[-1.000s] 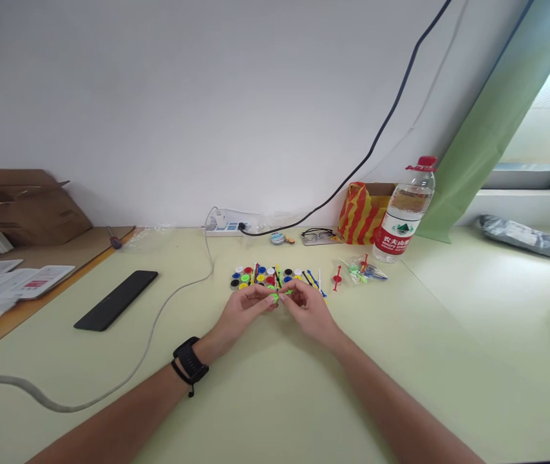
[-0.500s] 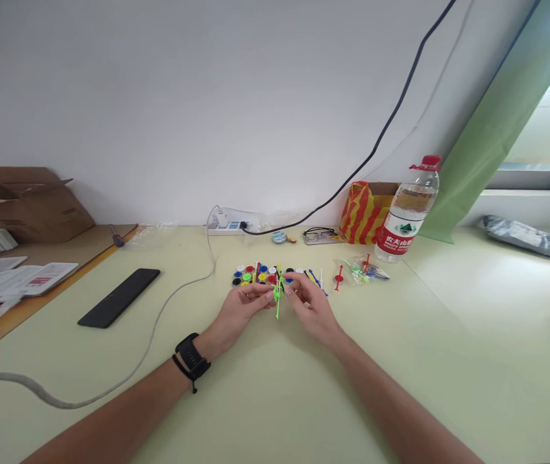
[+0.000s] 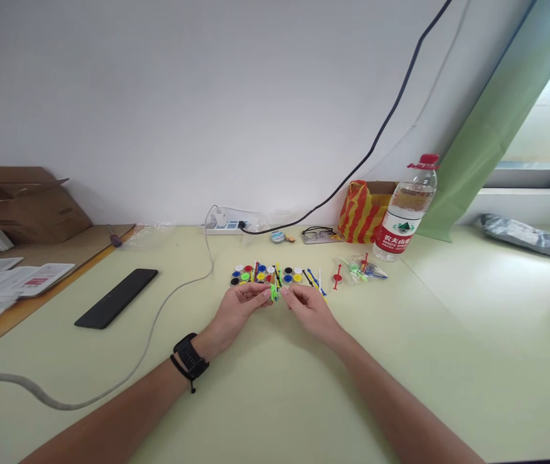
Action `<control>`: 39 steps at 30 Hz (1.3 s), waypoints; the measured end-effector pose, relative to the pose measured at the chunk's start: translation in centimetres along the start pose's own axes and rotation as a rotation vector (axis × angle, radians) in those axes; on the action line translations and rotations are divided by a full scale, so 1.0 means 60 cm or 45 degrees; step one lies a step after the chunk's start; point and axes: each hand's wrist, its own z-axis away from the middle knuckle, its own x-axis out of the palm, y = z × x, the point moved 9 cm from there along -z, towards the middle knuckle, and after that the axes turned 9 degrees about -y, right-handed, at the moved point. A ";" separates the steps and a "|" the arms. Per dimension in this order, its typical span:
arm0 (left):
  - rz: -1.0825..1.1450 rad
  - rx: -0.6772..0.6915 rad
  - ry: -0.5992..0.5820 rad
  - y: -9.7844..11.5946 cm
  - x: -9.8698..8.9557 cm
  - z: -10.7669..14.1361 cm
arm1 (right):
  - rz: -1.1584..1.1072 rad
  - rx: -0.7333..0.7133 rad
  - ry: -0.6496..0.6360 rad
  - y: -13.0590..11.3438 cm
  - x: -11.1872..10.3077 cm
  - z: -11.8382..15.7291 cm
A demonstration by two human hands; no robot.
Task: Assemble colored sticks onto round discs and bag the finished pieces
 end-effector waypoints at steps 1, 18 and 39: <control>0.000 -0.004 -0.006 0.000 0.001 0.000 | 0.011 -0.019 -0.013 -0.001 0.003 -0.001; -0.114 -0.005 -0.167 0.002 0.023 0.003 | -0.041 -0.050 0.059 0.008 0.000 0.002; -0.113 0.004 -0.148 0.002 0.019 0.003 | -0.163 0.046 -0.023 0.013 0.004 -0.002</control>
